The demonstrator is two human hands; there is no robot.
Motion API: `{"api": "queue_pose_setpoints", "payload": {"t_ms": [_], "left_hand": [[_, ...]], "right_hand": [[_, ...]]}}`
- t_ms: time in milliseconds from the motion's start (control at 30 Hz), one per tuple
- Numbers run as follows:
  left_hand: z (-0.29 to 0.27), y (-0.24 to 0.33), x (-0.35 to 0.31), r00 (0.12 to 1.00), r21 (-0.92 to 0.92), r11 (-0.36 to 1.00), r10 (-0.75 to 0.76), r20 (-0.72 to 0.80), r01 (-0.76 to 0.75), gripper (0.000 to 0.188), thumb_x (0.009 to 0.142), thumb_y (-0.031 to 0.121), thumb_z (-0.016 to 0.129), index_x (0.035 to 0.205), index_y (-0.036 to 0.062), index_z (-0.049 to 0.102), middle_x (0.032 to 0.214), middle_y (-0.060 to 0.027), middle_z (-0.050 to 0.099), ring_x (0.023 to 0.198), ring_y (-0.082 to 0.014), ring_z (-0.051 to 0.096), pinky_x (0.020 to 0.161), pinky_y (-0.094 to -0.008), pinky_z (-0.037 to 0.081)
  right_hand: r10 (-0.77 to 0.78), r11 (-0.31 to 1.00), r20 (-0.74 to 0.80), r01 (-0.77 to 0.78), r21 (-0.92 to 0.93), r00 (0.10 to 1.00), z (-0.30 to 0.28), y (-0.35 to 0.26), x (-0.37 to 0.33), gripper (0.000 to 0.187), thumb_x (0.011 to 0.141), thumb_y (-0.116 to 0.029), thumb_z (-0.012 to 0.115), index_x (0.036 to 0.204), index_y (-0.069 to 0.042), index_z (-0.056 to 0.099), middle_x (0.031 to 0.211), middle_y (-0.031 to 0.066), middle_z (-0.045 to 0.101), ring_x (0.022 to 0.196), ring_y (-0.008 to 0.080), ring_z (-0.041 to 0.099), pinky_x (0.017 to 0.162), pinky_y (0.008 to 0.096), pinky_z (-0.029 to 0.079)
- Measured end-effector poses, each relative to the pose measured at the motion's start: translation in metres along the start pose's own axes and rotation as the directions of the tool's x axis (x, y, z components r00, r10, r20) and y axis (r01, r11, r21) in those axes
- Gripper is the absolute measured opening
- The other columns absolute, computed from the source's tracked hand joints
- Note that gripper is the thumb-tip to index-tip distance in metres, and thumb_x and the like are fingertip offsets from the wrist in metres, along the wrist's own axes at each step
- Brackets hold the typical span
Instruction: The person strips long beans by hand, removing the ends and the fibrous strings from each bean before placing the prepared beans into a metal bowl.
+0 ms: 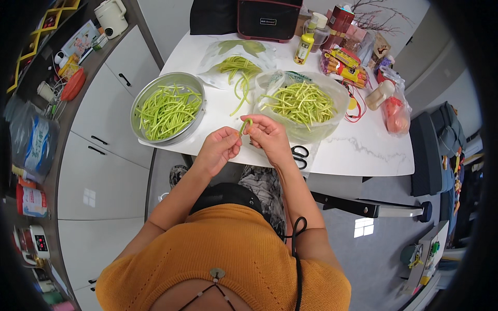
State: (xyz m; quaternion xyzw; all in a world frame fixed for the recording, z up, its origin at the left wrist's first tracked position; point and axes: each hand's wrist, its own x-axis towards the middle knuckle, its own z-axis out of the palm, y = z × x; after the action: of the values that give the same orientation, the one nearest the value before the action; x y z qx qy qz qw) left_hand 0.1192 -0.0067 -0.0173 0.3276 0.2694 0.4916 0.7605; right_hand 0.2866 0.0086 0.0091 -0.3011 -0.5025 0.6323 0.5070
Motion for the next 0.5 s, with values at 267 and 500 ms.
{"api": "queue_pose_setpoints", "payload": {"t_ms": [267, 500], "left_hand": [[0.004, 0.005, 0.005, 0.999, 0.136, 0.990, -0.043, 0.010, 0.042, 0.012, 0.089, 0.015, 0.057, 0.095, 0.0042, 0.055, 0.079, -0.0035, 0.060, 0.066, -0.0098, 0.057, 0.058, -0.0194, 0.044], [-0.002, 0.005, 0.013, 0.997, 0.186, 0.980, -0.058, -0.047, 0.066, 0.016, 0.090, 0.018, 0.055, 0.098, 0.0044, 0.056, 0.081, -0.0052, 0.062, 0.070, -0.0112, 0.060, 0.062, -0.0210, 0.045]], "right_hand": [[0.022, 0.996, -0.120, -0.032, -0.081, 0.993, -0.012, 0.006, 0.012, 0.024, 0.084, -0.010, 0.063, 0.105, 0.001, 0.060, 0.072, 0.0001, 0.058, 0.053, 0.0030, 0.042, 0.047, 0.0163, 0.031], [-0.084, 0.966, -0.204, 0.030, -0.257, 0.975, -0.003, 0.003, 0.019, 0.041, 0.081, -0.003, 0.065, 0.118, -0.001, 0.048, 0.072, 0.0012, 0.060, 0.058, 0.0025, 0.048, 0.049, 0.0169, 0.036]]}}
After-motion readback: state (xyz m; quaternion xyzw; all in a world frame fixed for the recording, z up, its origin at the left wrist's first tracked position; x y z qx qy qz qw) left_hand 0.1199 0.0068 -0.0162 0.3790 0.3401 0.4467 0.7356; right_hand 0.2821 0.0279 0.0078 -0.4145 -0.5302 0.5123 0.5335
